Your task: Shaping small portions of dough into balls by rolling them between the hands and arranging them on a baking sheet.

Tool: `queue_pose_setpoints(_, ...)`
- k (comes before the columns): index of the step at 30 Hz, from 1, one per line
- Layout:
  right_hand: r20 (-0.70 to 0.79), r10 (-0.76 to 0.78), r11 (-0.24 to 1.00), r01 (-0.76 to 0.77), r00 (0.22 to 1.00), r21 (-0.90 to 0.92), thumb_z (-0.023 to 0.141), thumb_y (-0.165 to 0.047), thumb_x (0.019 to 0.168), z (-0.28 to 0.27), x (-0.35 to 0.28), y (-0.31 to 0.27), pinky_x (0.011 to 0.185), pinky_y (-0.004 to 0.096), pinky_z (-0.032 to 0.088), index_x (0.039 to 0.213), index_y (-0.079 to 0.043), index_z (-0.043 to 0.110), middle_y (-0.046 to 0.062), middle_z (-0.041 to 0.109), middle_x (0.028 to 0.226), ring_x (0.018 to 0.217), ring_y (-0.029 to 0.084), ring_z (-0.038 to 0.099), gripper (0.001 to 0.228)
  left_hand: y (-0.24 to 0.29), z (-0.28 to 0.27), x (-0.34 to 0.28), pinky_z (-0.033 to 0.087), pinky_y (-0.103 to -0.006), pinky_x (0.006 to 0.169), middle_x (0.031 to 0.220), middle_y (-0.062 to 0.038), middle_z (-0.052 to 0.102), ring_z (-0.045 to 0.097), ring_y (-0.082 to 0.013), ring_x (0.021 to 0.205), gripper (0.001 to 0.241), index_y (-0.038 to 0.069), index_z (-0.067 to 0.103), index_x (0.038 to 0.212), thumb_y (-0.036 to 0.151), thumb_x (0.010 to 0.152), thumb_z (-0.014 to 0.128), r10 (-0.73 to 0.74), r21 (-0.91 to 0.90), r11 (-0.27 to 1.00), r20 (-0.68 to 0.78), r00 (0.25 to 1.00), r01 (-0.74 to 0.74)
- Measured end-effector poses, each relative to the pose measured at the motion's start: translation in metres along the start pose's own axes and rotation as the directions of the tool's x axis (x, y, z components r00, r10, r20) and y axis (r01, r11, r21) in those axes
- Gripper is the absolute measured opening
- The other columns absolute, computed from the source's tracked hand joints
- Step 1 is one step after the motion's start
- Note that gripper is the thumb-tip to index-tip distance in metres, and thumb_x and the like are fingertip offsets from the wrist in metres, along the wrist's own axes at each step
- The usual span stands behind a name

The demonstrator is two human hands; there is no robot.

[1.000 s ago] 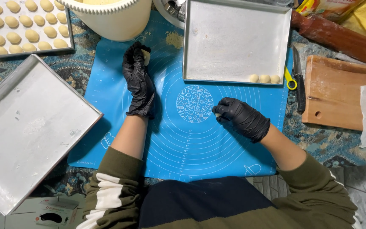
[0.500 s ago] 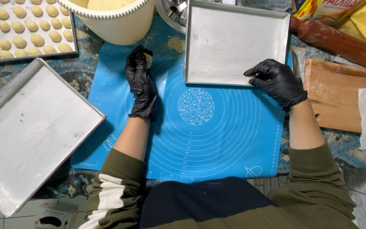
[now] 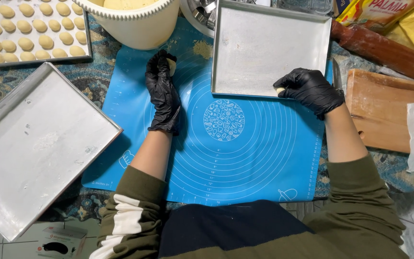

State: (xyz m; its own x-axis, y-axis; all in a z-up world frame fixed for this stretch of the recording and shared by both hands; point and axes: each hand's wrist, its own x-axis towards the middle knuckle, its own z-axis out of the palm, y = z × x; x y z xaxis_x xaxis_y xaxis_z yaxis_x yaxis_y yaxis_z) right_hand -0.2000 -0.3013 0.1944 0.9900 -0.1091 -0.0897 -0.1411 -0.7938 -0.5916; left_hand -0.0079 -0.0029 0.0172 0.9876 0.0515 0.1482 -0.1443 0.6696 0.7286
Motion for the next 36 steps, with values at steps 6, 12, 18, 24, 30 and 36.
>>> queue_pose_setpoints(6, 0.053, 0.027, 0.999, -0.025, 0.998, -0.048, 0.076, -0.008, 0.095, -0.003, 0.001, -0.008, 0.095, 0.051, 0.054, 0.109, -0.005, 0.079, 0.023, 0.075, 0.108, 0.107, 0.046, 0.068, 0.015, 0.0, -0.001, -0.003, 0.059, -0.045, 0.1, 0.127, -0.02, 0.07, 0.07, -0.0353, 0.115, 0.029, 0.006, 0.068, 0.131, 0.016, 0.103, 0.069, -0.023, 0.0, 1.0, 0.005, 1.0, 0.023)
queue_pose_setpoints(12, 0.059, 0.056, 0.998, -0.057, 0.997, 0.012, 0.068, -0.006, 0.1, -0.008, 0.001, -0.016, 0.098, 0.053, 0.051, 0.113, -0.006, 0.077, 0.021, 0.076, 0.112, 0.112, 0.046, 0.066, 0.016, 0.001, 0.002, -0.001, 0.059, -0.0457, 0.101, 0.128, -0.021, 0.07, 0.07, -0.0362, 0.116, 0.029, 0.007, 0.068, 0.131, 0.016, 0.103, 0.069, -0.037, -0.002, 0.999, 0.013, 0.999, 0.037)
queue_pose_setpoints(18, -0.031, 0.006, 0.999, -0.007, 1.0, -0.04, 0.072, -0.011, 0.103, -0.009, -0.003, -0.007, 0.092, 0.049, 0.055, 0.111, -0.01, 0.077, 0.018, 0.075, 0.103, 0.101, 0.041, 0.069, 0.009, 0.002, 0.005, -0.001, 0.059, -0.0464, 0.101, 0.129, -0.022, 0.069, 0.07, -0.0371, 0.117, 0.03, 0.007, 0.067, 0.132, 0.015, 0.104, 0.069, -0.057, -0.006, 0.998, 0.027, 0.998, 0.057)
queue_pose_setpoints(24, -0.077, -0.007, 0.97, -0.012, 0.997, -0.244, 0.088, -0.028, 0.087, 0.003, 0.006, 0.055, 0.092, 0.044, 0.052, 0.102, -0.017, 0.077, 0.01, 0.069, 0.096, 0.1, 0.033, 0.067, 0.022, 0.005, 0.008, -0.001, 0.059, -0.0471, 0.101, 0.13, -0.023, 0.068, 0.07, -0.038, 0.118, 0.03, 0.007, 0.067, 0.133, 0.014, 0.104, 0.068, -0.075, -0.013, 0.997, 0.046, 0.996, 0.076)
queue_pose_setpoints(30, -0.021, 0.176, 0.925, -0.173, 0.984, -0.339, 0.09, -0.05, 0.081, -0.004, 0.017, 0.039, 0.101, 0.052, 0.044, 0.105, -0.016, 0.062, 0.011, 0.051, 0.108, 0.117, 0.046, 0.053, 0.05, 0.009, 0.012, -0.001, 0.059, -0.0478, 0.101, 0.131, -0.024, 0.067, 0.07, -0.0389, 0.118, 0.03, 0.007, 0.066, 0.134, 0.014, 0.104, 0.068, -0.086, -0.015, 0.996, 0.058, 0.995, 0.087)
queue_pose_setpoints(36, -0.006, 0.278, 0.91, -0.265, 0.961, -0.32, 0.089, -0.051, 0.082, -0.007, 0.018, 0.024, 0.101, 0.054, 0.043, 0.108, -0.018, 0.056, 0.006, 0.04, 0.116, 0.12, 0.044, 0.042, 0.053, 0.013, 0.013, -0.006, 0.059, -0.0485, 0.102, 0.132, -0.025, 0.067, 0.069, -0.0398, 0.119, 0.031, 0.008, 0.066, 0.135, 0.013, 0.104, 0.068, -0.101, -0.016, 0.995, 0.066, 0.993, 0.103)
